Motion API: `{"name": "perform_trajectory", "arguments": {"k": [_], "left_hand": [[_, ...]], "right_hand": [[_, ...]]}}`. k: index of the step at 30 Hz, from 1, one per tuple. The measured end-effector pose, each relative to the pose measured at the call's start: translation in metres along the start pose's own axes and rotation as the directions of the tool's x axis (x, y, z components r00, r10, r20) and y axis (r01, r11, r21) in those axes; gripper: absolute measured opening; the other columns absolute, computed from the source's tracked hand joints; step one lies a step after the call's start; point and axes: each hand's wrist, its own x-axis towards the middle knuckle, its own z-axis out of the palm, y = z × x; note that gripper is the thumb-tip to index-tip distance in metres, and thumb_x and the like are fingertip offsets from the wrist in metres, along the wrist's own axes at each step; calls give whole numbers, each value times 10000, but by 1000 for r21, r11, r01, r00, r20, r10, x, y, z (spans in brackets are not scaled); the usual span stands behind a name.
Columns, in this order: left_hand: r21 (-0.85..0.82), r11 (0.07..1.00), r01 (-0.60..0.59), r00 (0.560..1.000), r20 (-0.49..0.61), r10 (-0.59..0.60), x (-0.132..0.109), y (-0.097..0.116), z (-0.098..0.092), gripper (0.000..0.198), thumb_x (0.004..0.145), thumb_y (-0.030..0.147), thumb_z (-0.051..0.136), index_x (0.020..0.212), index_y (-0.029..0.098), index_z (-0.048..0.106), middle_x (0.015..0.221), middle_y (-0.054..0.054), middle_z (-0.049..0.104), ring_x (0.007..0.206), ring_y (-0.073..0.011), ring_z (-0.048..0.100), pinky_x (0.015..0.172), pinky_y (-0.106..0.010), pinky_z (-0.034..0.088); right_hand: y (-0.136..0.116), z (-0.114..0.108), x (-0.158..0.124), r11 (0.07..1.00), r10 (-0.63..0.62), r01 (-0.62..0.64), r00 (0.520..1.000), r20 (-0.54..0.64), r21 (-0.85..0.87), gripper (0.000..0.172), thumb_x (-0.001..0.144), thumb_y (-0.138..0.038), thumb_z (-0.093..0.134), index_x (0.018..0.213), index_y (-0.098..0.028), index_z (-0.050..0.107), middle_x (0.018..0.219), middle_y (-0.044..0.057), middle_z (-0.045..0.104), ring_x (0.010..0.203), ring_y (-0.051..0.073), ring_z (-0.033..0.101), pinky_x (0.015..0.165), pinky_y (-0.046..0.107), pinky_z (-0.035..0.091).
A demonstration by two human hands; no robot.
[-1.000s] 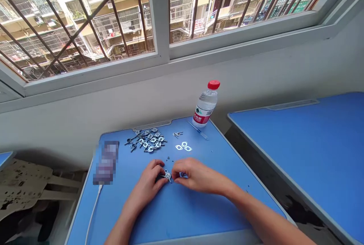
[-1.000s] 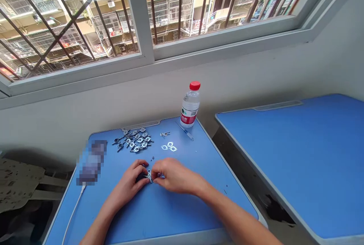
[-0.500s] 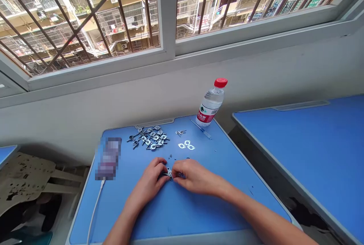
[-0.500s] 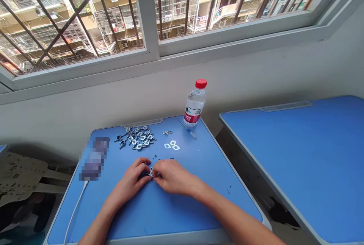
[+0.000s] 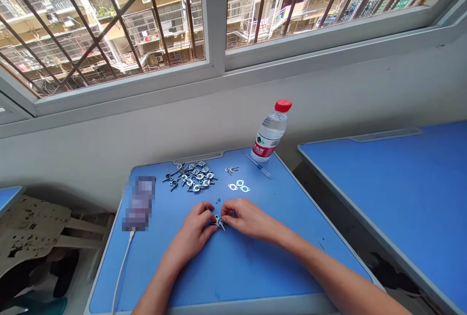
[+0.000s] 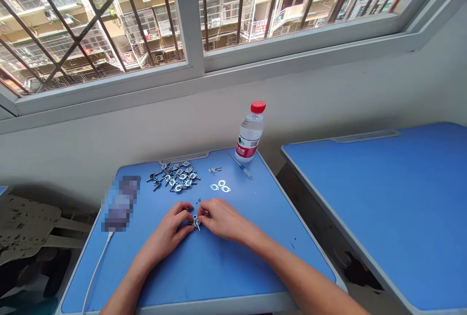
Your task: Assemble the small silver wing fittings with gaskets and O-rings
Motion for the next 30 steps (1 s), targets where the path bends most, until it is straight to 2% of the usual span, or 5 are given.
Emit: {"name": "perform_trajectory", "arguments": {"k": [6, 11, 18, 25, 30], "left_hand": [[-23, 1000, 2, 1000, -8, -2, -2, -2, 1, 97, 892, 133, 593, 925, 224, 594, 1250, -62, 546, 1144, -221, 563, 974, -365, 480], [-10, 1000, 0, 1000, -27, 0, -1, -3, 4, 80, 888, 153, 615, 920, 220, 584, 1219, -62, 559, 1104, -217, 576, 940, -355, 485], [9, 1000, 2, 999, -49, -1, 0, 0, 6, 116, 872, 122, 624, 896, 215, 560, 1196, -60, 567, 1090, -218, 578, 918, -352, 483], [20, 1000, 8, 999, -32, -7, 0, 5, 3, 177, 840, 72, 632, 906, 215, 554, 1195, -60, 571, 1098, -223, 582, 925, -356, 488], [48, 999, 1, 999, -36, 0, -1, 10, 0, 177, 859, 98, 615, 969, 226, 560, 1192, -62, 582, 1072, -224, 601, 907, -358, 507]], "right_hand": [[2, -6, -2, 1000, 2, -1, 999, -39, 8, 190, 867, -113, 503, 872, -173, 684, 811, 22, 694, 718, 153, 594, 620, 227, 375], [5, -11, -3, 994, 5, -4, 1000, 13, -105, 153, 856, -127, 550, 842, -181, 692, 811, 23, 703, 732, 161, 606, 619, 234, 353], [2, -5, -5, 970, 25, -4, 996, 84, -244, 133, 856, -142, 578, 848, -184, 704, 849, 41, 729, 802, 199, 642, 608, 250, 315], [4, 0, -6, 968, 5, 17, 996, 89, -251, 157, 880, -167, 554, 831, -196, 700, 823, 34, 733, 782, 197, 651, 592, 255, 288], [5, -2, -6, 970, 3, 11, 998, 57, -243, 163, 892, -162, 541, 835, -191, 690, 829, 30, 730, 760, 181, 644, 581, 252, 278]]}}
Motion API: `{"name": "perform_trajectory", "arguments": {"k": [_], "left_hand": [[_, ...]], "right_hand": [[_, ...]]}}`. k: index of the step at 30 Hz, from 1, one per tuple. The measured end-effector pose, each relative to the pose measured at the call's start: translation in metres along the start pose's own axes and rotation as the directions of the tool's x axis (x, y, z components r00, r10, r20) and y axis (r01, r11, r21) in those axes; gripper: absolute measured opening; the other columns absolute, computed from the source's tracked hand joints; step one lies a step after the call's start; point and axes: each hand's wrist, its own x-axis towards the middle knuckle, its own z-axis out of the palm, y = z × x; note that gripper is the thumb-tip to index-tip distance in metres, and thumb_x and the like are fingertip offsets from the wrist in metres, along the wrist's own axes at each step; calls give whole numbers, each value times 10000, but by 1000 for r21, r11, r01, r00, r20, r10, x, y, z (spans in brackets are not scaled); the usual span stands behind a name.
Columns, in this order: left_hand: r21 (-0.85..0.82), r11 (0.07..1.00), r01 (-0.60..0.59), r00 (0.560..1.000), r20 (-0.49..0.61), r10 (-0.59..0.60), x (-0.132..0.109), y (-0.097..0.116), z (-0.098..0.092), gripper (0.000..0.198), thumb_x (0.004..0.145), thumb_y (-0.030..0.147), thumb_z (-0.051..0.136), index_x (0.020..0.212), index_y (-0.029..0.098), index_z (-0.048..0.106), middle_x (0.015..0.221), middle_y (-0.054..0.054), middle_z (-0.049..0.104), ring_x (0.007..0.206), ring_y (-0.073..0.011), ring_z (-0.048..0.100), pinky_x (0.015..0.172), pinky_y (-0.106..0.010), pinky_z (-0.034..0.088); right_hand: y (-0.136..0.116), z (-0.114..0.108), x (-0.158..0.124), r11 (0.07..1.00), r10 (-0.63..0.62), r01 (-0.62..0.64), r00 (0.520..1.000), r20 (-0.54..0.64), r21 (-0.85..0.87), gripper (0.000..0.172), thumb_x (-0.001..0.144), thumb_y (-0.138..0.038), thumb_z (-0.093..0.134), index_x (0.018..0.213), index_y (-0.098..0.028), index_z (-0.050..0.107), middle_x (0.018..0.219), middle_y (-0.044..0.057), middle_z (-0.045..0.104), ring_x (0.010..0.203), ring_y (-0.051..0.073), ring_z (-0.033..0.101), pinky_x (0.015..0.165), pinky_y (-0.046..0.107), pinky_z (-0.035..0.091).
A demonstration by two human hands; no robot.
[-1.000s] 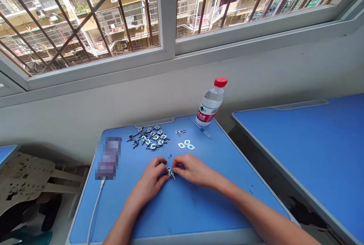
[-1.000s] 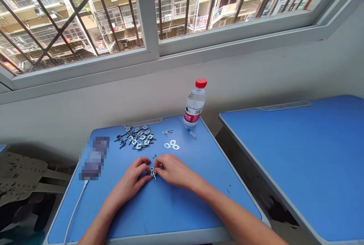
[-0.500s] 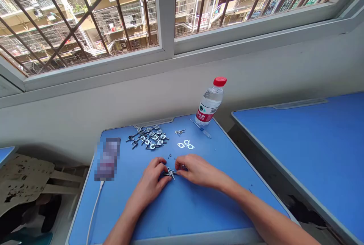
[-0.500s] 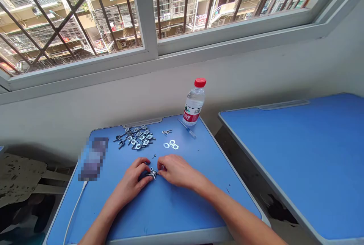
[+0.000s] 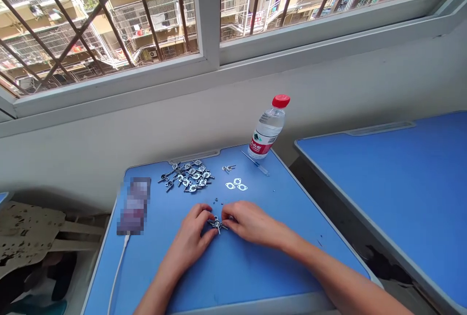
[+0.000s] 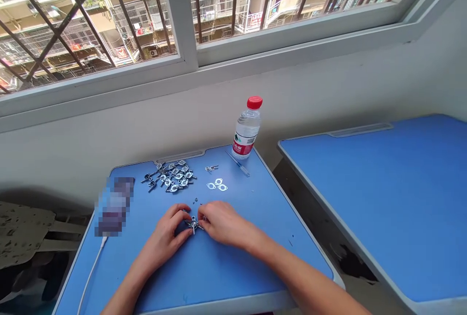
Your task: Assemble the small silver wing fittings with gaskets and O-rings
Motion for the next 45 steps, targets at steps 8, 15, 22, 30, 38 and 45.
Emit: {"name": "perform_trajectory", "arguments": {"k": [8, 15, 22, 30, 38, 45], "left_hand": [[31, 999, -32, 999, -2, 32, 1, 0, 1, 146, 884, 136, 576, 991, 235, 570, 1193, -72, 587, 1069, -231, 602, 907, -372, 518], [42, 998, -37, 999, -3, 38, 1, 0, 2, 160, 876, 115, 579, 982, 234, 572, 1188, -67, 598, 1054, -232, 608, 895, -369, 521], [28, 999, -32, 999, 11, 32, 1, 1, 1, 167, 883, 116, 581, 999, 235, 569, 1199, -68, 590, 1074, -231, 596, 911, -369, 509], [0, 999, -41, 999, 12, 41, -1, -1, 1, 139, 895, 134, 550, 983, 238, 581, 1206, -72, 584, 1080, -234, 597, 910, -366, 513], [-16, 999, -31, 1000, 3, 31, 1, -1, 0, 138, 876, 141, 539, 963, 242, 573, 1189, -76, 597, 1063, -241, 614, 894, -374, 530], [-18, 999, -49, 999, -9, 49, -1, 0, -3, 307, 791, 45, 450, 1009, 234, 554, 1220, -92, 590, 1119, -245, 604, 932, -383, 524]], "right_hand": [[-4, 1, 2, 1000, 6, -5, 1000, -19, 23, 158, 902, -161, 548, 819, -185, 680, 814, 34, 722, 743, 173, 634, 581, 248, 281], [-8, 3, 3, 999, 40, -40, 999, -3, 19, 134, 901, -171, 560, 834, -186, 675, 810, 39, 715, 741, 183, 628, 577, 256, 274], [-7, -1, 3, 997, 52, -51, 998, -26, 52, 142, 889, -161, 552, 828, -188, 677, 780, 31, 707, 704, 166, 611, 564, 250, 276], [11, -18, 3, 982, 121, -90, 975, -184, 166, 143, 889, -213, 541, 847, -188, 676, 831, 42, 708, 736, 169, 608, 632, 253, 369], [39, -42, 1, 961, 243, -163, 885, -397, 224, 189, 878, -287, 494, 812, -200, 648, 806, 26, 688, 741, 179, 596, 619, 266, 382], [60, -44, 9, 947, 319, -307, 875, -363, 92, 156, 878, -217, 526, 921, -199, 675, 953, 48, 708, 845, 198, 619, 650, 265, 372]]}}
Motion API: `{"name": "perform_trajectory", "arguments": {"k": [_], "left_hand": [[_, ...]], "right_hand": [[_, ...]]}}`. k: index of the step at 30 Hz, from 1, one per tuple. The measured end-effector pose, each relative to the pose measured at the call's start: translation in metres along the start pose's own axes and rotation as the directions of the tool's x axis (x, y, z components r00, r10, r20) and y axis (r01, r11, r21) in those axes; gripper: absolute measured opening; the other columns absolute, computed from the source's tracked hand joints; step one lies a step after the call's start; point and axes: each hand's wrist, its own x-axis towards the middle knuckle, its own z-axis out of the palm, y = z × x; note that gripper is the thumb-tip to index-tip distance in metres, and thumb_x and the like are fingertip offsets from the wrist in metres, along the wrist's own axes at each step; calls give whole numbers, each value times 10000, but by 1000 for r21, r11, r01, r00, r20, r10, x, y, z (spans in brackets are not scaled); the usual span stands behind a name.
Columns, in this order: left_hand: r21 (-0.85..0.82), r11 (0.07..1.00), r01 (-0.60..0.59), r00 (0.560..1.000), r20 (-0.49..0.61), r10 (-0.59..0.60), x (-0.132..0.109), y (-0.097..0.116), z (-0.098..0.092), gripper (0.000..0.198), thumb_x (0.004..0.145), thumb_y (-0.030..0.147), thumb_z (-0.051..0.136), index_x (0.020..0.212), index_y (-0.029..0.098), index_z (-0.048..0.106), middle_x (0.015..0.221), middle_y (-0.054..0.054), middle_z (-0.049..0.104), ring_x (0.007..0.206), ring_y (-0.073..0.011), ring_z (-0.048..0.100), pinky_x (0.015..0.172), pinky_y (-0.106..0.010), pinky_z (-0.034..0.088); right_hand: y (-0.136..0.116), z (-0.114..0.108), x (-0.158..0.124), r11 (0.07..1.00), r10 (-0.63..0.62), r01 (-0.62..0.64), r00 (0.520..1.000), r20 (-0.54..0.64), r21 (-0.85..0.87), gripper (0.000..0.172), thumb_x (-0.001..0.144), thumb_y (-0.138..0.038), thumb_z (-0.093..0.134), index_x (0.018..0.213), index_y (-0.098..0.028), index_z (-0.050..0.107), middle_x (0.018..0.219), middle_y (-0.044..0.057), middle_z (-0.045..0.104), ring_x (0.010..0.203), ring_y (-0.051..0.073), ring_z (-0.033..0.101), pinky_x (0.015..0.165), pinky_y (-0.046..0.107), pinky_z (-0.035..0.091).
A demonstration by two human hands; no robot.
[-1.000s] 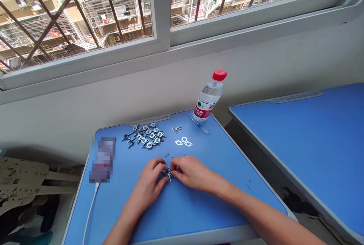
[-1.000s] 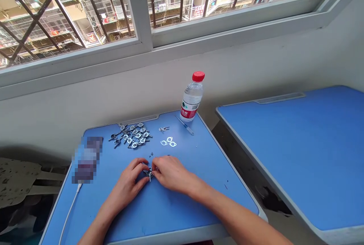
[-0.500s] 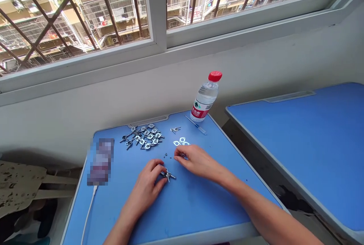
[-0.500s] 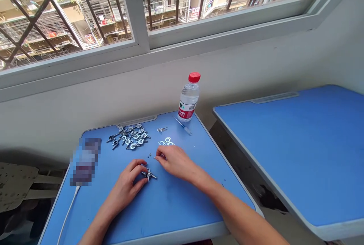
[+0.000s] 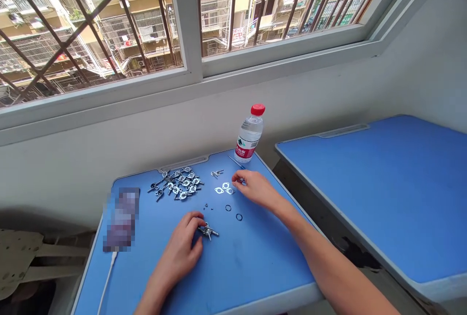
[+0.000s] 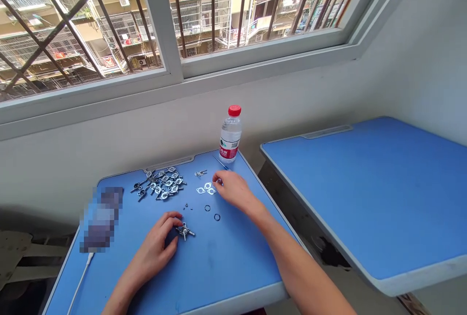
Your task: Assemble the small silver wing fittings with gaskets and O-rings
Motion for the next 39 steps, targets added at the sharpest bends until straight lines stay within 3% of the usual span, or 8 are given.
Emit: {"name": "perform_trajectory", "arguments": {"k": [6, 16, 21, 25, 27, 29, 32, 39], "left_hand": [[-11, 1000, 18, 999, -45, -18, 0, -4, 0, 336, 785, 21, 392, 997, 222, 557, 1193, -98, 601, 1049, -229, 628, 888, -381, 536], [-28, 999, 28, 987, -157, -32, 1, -13, 0, 285, 799, 47, 408, 964, 212, 572, 1142, -91, 619, 935, -200, 644, 804, -338, 539], [-24, 998, 57, 979, -192, -60, 3, -12, -2, 211, 861, 117, 400, 925, 209, 578, 1110, -90, 627, 871, -187, 637, 735, -313, 519], [-69, 996, 52, 961, -269, -69, 4, -7, -4, 171, 911, 202, 410, 898, 210, 581, 988, -69, 636, 813, -182, 618, 706, -302, 508], [-97, 995, 28, 955, -292, -55, 4, -3, -4, 162, 925, 234, 436, 911, 207, 594, 908, -54, 626, 789, -181, 602, 702, -295, 500], [-126, 992, 2, 959, -282, -38, 3, 0, -4, 159, 938, 255, 460, 935, 202, 610, 873, -46, 616, 771, -174, 587, 701, -286, 490], [-186, 982, -35, 974, -225, -7, 3, 3, -2, 157, 947, 275, 485, 946, 192, 618, 876, -45, 620, 770, -165, 573, 701, -272, 474], [-237, 971, -16, 979, -202, -33, 4, -1, 2, 244, 963, 298, 468, 773, 181, 568, 726, -8, 564, 680, -145, 526, 646, -248, 426]], "right_hand": [[-5, 11, -1, 999, -14, 18, 997, 80, -50, 153, 853, -259, 636, 983, -184, 663, 908, 55, 695, 822, 205, 617, 604, 257, 343], [1, 21, 3, 998, 13, -7, 995, 102, -59, 77, 869, -226, 620, 929, -181, 634, 876, 58, 688, 823, 211, 622, 595, 253, 322], [-2, 18, 1, 1000, 8, -10, 996, 94, 15, 55, 850, -204, 615, 815, -161, 621, 816, 82, 679, 789, 227, 616, 582, 264, 311], [-16, 16, -6, 980, -79, 55, 990, 117, 191, 127, 884, -243, 552, 823, -166, 632, 786, 47, 707, 733, 175, 618, 615, 250, 399], [-26, 21, -13, 942, -140, 87, 979, 145, 323, 170, 893, -285, 526, 856, -171, 646, 784, 28, 728, 705, 151, 623, 627, 239, 440], [-38, 29, -21, 755, -228, 75, 961, 153, 651, 176, 824, -311, 597, 802, -154, 673, 761, 47, 733, 713, 167, 636, 644, 258, 461], [-51, 47, -32, 555, -281, 50, 951, 130, 830, 180, 742, -330, 672, 753, -162, 736, 737, 37, 726, 742, 179, 645, 722, 289, 485], [-57, 66, -40, 565, -282, 158, 959, 9, 810, 210, 773, -372, 686, 714, -189, 770, 744, 39, 703, 729, 181, 623, 680, 295, 475]]}}
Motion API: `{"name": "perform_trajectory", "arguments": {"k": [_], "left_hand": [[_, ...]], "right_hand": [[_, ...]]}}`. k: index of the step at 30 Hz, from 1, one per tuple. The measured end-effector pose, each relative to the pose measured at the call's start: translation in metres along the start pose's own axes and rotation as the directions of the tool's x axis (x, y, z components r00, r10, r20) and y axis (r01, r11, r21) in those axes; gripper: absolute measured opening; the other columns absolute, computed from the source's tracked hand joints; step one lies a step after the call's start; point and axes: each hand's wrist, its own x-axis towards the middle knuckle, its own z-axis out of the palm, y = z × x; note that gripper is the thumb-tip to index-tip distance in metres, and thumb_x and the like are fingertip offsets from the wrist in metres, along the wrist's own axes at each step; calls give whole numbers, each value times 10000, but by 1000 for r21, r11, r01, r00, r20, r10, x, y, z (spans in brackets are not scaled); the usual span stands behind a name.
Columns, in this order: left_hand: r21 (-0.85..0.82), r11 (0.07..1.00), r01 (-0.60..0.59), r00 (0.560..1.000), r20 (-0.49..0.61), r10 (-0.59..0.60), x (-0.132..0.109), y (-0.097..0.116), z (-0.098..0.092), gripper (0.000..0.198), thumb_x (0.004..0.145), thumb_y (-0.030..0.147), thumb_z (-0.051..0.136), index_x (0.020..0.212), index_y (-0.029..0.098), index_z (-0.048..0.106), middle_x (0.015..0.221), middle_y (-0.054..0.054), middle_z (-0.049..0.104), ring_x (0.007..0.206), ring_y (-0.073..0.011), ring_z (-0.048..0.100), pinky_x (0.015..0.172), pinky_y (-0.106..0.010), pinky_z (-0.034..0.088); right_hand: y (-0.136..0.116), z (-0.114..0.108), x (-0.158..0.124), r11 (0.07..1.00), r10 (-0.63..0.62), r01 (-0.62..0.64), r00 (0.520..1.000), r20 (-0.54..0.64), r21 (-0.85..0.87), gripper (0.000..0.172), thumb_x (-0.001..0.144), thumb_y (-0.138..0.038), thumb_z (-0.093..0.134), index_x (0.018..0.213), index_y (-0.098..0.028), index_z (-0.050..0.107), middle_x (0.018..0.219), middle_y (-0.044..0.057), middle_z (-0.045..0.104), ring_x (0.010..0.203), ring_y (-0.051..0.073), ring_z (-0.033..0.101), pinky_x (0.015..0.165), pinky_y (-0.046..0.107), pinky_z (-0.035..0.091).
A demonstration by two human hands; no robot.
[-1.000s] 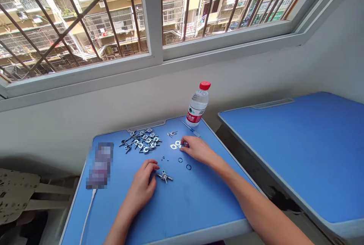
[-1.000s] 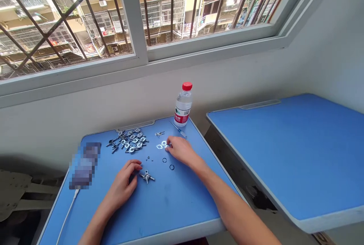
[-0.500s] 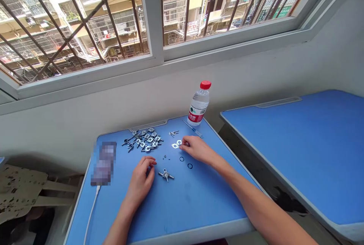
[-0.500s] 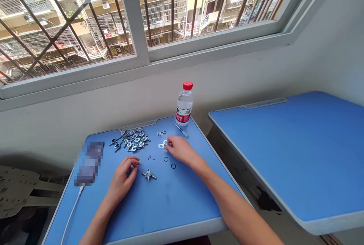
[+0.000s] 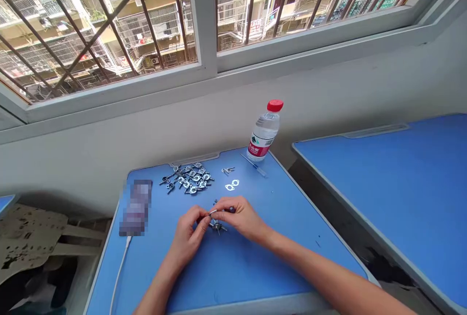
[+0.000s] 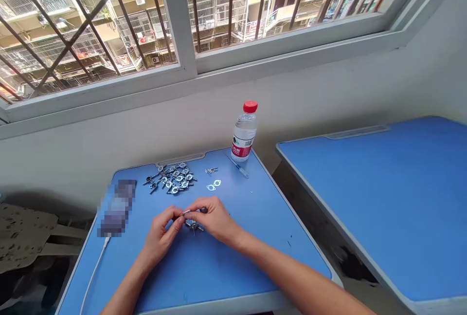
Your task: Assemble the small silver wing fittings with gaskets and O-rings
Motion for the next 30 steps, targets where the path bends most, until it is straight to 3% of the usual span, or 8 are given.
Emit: {"name": "perform_trajectory", "arguments": {"k": [4, 9, 13, 17, 22, 27, 30], "left_hand": [[75, 997, -16, 999, -50, 20, -1, 1, 1, 247, 966, 285, 474, 751, 186, 543, 710, 0, 551, 654, -139, 516, 621, -238, 412], [277, 952, -134, 983, -81, 162, -3, 2, 4, 182, 981, 279, 480, 836, 188, 542, 751, -10, 580, 670, -149, 540, 628, -253, 418], [490, 827, -275, 940, -45, 339, -4, 1, 6, 177, 1001, 243, 441, 862, 189, 537, 757, -19, 604, 651, -161, 540, 620, -278, 400], [603, 718, -348, 897, -7, 441, -4, 3, 7, 158, 998, 191, 424, 917, 180, 560, 807, -48, 637, 677, -180, 559, 624, -294, 398], [593, 701, -396, 875, 12, 484, -3, 4, 9, 150, 982, 146, 449, 893, 176, 565, 793, -56, 640, 661, -177, 550, 613, -285, 402], [420, 839, -345, 910, -69, 408, -4, 4, 7, 155, 972, 134, 463, 878, 183, 577, 796, -50, 623, 676, -162, 544, 617, -262, 422], [248, 926, -286, 940, -115, 321, -5, 7, 4, 141, 961, 151, 500, 871, 187, 603, 794, -41, 609, 704, -153, 564, 642, -245, 448]], "right_hand": [[1, -4, -2, 958, -170, 164, 986, -2, -237, 197, 872, -276, 577, 771, -177, 714, 765, 45, 687, 702, 163, 603, 658, 278, 455], [13, -6, -6, 705, -356, 387, 918, 175, -595, 159, 889, -122, 467, 831, -171, 607, 741, 41, 668, 618, 138, 558, 581, 246, 378], [16, -3, -10, 447, -378, 477, 867, 323, -757, 147, 857, -64, 464, 818, -172, 555, 731, 38, 654, 562, 132, 523, 528, 259, 276], [10, -3, -13, 334, -326, 488, 863, 387, -806, 134, 823, -45, 499, 801, -172, 537, 700, 22, 623, 520, 126, 480, 507, 280, 196], [7, -5, -14, 391, -298, 457, 884, 360, -799, 133, 810, -42, 513, 795, -165, 560, 717, 34, 641, 549, 138, 507, 517, 276, 222], [-1, -11, -11, 729, -277, 379, 925, 261, -570, 104, 859, -102, 541, 834, -168, 619, 761, 25, 671, 617, 122, 552, 576, 230, 367], [-10, -16, -7, 845, -217, 297, 950, 223, -444, 103, 878, -173, 568, 805, -176, 641, 726, 5, 657, 602, 107, 529, 575, 218, 387]]}}
